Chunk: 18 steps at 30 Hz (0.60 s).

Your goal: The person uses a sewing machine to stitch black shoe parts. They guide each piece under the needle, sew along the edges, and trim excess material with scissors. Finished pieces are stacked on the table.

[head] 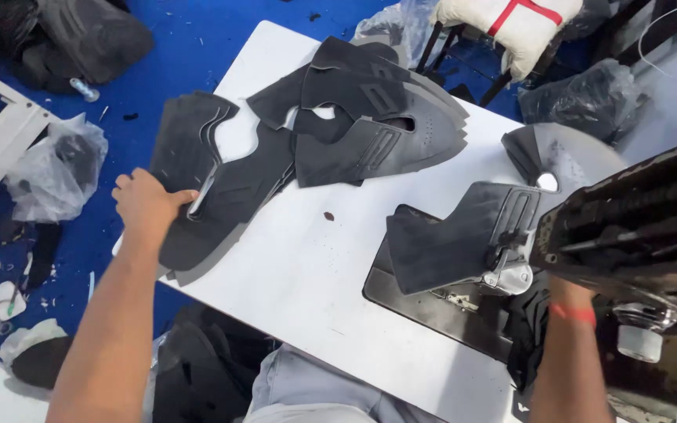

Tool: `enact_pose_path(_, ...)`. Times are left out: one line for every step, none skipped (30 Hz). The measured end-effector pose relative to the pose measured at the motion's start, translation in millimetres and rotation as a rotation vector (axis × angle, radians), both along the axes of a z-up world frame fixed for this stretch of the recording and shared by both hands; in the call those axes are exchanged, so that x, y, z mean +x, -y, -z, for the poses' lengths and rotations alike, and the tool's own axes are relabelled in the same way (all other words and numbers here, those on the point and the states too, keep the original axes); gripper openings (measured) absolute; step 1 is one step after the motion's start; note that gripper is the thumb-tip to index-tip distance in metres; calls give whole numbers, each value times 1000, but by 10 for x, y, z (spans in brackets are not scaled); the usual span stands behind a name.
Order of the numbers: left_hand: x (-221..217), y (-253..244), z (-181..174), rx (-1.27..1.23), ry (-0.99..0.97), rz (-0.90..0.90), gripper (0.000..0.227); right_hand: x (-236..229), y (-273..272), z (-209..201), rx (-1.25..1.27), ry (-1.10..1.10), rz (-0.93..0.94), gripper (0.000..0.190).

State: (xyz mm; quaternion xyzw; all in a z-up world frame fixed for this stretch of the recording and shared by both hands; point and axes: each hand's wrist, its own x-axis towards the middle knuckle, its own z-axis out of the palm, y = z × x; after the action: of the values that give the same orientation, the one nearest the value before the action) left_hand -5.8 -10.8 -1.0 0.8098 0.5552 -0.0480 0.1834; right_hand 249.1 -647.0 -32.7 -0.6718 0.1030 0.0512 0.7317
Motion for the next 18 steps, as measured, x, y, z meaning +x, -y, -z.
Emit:
enact_pose_path(-56,110,10,161,105,55,92,-41,-36,-12,-30,-9,2,6)
enact_pose_path(-108,224,22,322,209,112,94,-99,-66,-29,-59,-19,5,7)
enact_pose_path(-159,266,-35,321,204,110,94,-358,-111,-111,-60,-23,2,7)
enact_pose_path(-190,295,-108,440,278,186,86,-610,-165,-197,-42,-1,-2,4)
enact_pose_path(-220,327,-184,559,353,263,78,-859,-216,-287,-24,21,-5,12)
enact_pose_path(-273,343,-422,559,353,267,78,-1070,-284,-456,-23,20,-2,12)
enact_pose_path(-323,357,-658,373,558,299,66,-1278,-355,-623,-87,-9,-8,14)
enact_pose_path(-383,375,-885,178,756,328,54,-1492,-423,-793,-153,-40,-13,16)
enact_pose_path(-480,459,-1190,175,754,330,54,-1597,-345,-744,-154,-42,-11,16)
enact_pose_path(-580,537,-1502,-39,839,368,44,-1704,-275,-691,-298,-93,-8,16)
enact_pose_path(-682,617,-1818,-255,918,405,36,-1814,-204,-641,-442,-144,-6,17)
enact_pose_path(-747,750,-1969,-254,917,410,36,-1874,-207,-676,-439,-145,-3,17)
enact_pose_path(-813,886,-2121,-207,732,457,38,-1935,-208,-712,-446,-162,-12,15)
enact_pose_path(-873,1028,-2262,-162,549,502,41,-2000,-196,-754,-455,-178,-18,15)
enact_pose_path(-850,1241,-2291,-162,550,508,41,-2088,-145,-820,-454,-178,-12,15)
enact_pose_path(-824,1452,-2318,-220,477,652,38,-2179,-93,-888,-413,-92,-60,15)
enact_pose_path(-798,1665,-2344,-275,401,795,36,-2268,-40,-956,-373,-6,-108,16)
enact_pose_path(-706,1831,-2337,-278,401,804,36,-2268,6,-968,-374,-6,-98,16)
